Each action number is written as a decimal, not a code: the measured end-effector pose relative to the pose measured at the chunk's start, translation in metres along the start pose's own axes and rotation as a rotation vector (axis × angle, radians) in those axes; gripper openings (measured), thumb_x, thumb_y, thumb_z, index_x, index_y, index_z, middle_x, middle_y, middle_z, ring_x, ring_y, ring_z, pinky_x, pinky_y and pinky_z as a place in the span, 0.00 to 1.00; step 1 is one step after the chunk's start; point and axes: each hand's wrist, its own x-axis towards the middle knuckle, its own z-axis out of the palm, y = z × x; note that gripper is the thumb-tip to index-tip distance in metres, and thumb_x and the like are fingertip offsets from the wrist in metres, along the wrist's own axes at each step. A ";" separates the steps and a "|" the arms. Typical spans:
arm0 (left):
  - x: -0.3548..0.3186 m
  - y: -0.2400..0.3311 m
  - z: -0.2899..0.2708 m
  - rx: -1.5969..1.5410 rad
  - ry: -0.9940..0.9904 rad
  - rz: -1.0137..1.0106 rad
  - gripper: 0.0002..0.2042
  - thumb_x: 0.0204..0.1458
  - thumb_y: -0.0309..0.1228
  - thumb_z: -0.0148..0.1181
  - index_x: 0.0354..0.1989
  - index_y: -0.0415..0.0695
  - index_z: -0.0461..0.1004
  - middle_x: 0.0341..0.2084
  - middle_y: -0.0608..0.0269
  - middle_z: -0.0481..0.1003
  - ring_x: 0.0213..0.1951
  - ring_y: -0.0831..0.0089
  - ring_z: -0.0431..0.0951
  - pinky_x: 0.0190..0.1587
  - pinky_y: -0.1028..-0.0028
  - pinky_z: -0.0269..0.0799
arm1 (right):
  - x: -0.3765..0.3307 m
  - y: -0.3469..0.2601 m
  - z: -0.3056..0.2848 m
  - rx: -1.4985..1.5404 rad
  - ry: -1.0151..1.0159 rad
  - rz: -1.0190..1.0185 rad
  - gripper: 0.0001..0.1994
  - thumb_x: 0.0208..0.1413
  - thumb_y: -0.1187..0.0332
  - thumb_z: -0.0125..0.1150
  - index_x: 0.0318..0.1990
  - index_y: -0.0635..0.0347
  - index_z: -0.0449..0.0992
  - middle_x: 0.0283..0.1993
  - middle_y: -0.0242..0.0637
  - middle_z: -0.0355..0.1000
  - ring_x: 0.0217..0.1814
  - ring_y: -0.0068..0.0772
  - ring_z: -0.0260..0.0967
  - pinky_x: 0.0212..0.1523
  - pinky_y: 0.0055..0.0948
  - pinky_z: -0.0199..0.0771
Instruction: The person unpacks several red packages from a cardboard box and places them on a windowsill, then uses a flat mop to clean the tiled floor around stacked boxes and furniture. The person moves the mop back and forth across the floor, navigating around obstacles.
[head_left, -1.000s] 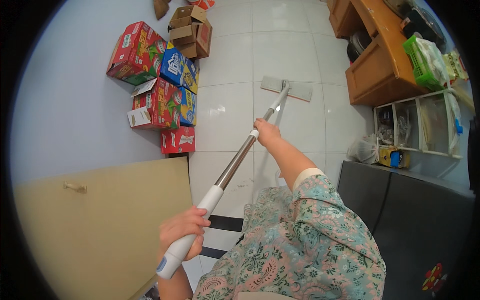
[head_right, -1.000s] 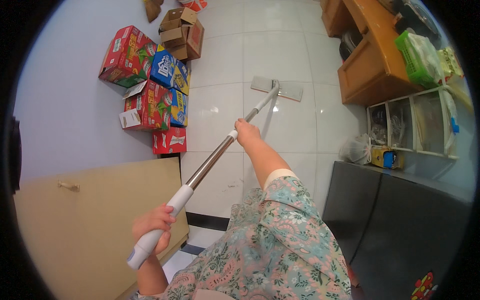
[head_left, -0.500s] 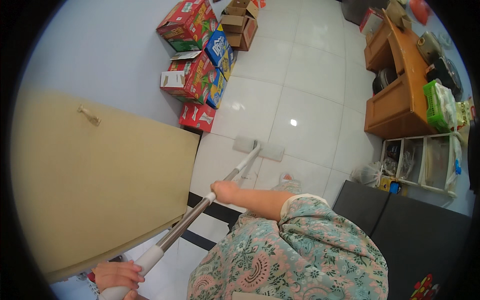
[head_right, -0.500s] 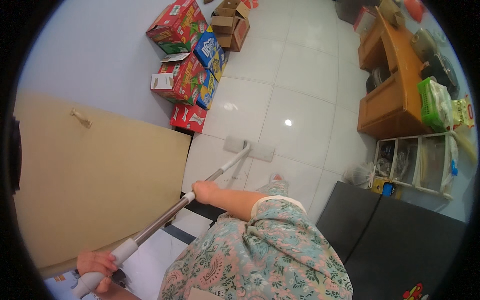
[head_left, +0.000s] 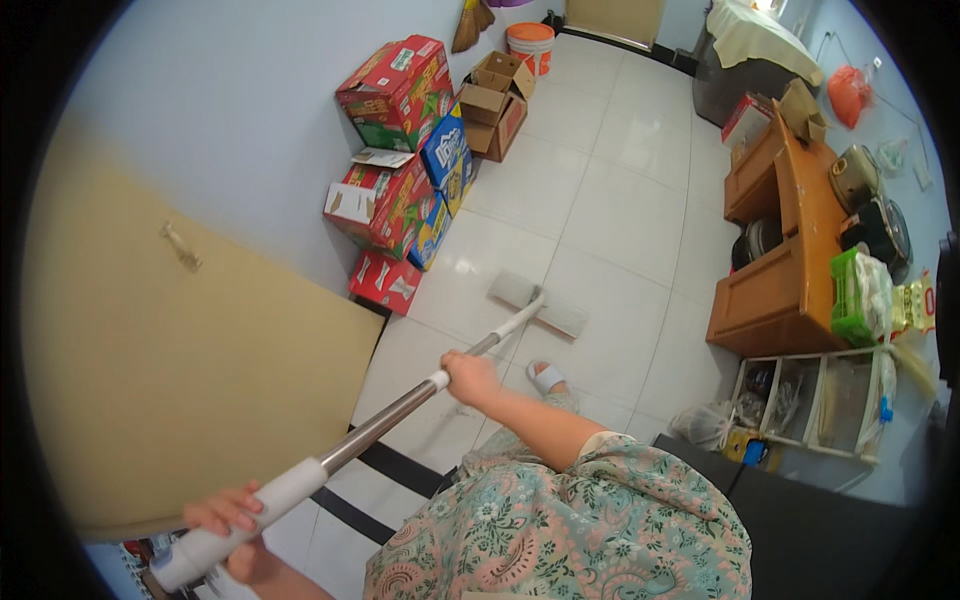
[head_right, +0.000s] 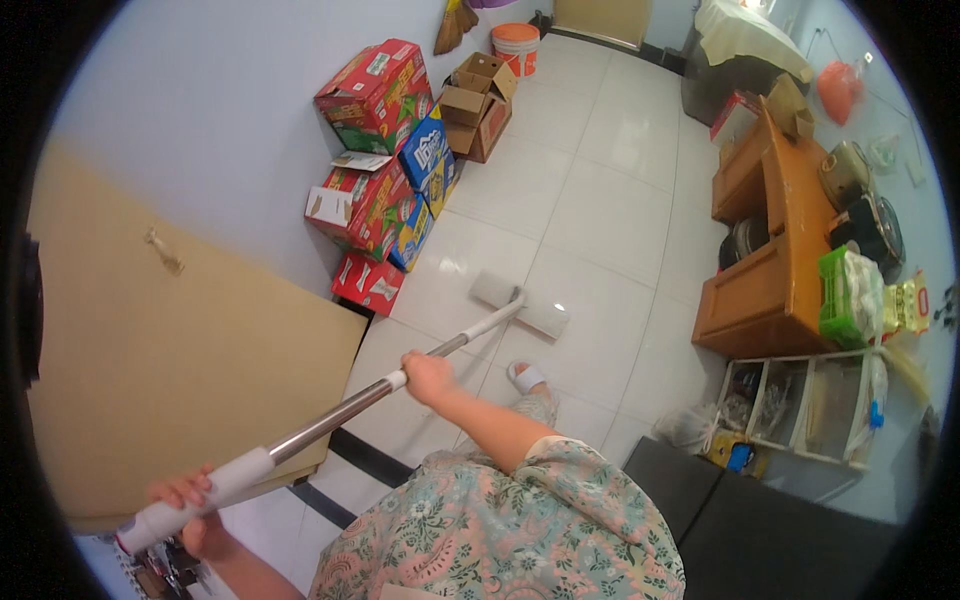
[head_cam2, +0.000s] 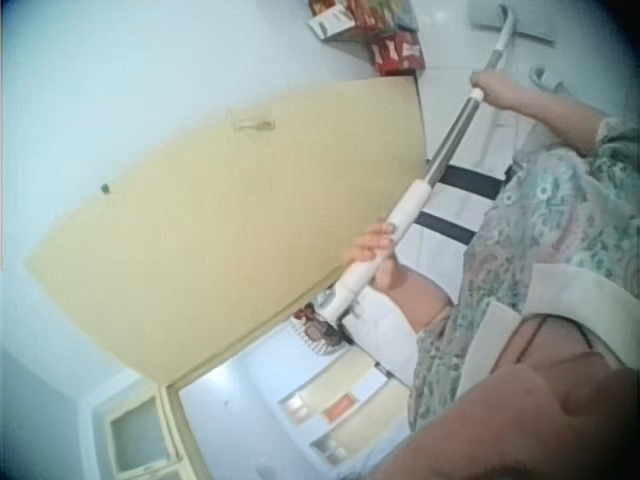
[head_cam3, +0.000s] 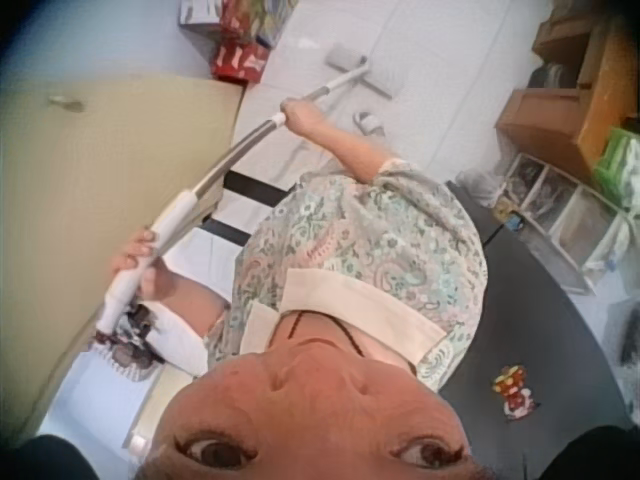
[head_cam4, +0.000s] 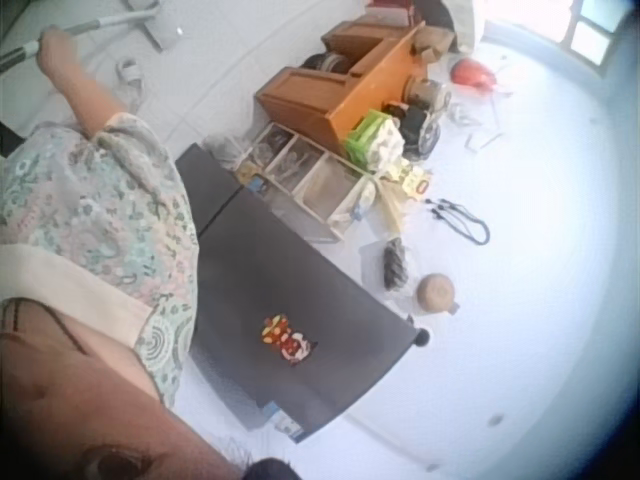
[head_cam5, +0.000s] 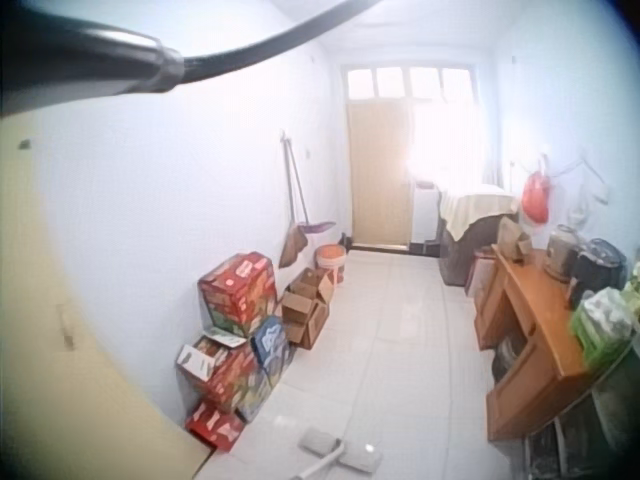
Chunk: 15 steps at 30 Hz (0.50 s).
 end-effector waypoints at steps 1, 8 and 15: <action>0.013 -0.024 0.018 -0.060 0.008 -0.033 0.12 0.41 0.30 0.61 0.31 0.46 0.63 0.22 0.63 0.71 0.32 0.66 0.73 0.52 0.55 0.64 | 0.013 0.023 -0.017 -0.017 0.037 0.041 0.04 0.43 0.71 0.54 0.29 0.53 0.72 0.34 0.38 0.71 0.37 0.44 0.71 0.36 0.41 0.70; 0.100 -0.166 0.171 -0.126 -0.276 -0.286 0.06 0.43 0.21 0.57 0.28 0.43 0.66 0.24 0.59 0.72 0.33 0.66 0.72 0.54 0.53 0.60 | 0.085 0.216 -0.110 -0.126 0.177 0.311 0.08 0.43 0.72 0.57 0.34 0.52 0.73 0.38 0.36 0.71 0.40 0.44 0.70 0.38 0.41 0.70; 0.119 -0.177 0.149 -0.064 -0.002 -0.405 0.08 0.43 0.28 0.59 0.26 0.42 0.66 0.21 0.57 0.72 0.32 0.63 0.73 0.53 0.55 0.63 | 0.141 0.209 -0.101 -0.201 -0.130 0.191 0.07 0.46 0.63 0.58 0.32 0.52 0.76 0.38 0.36 0.72 0.40 0.44 0.71 0.38 0.40 0.71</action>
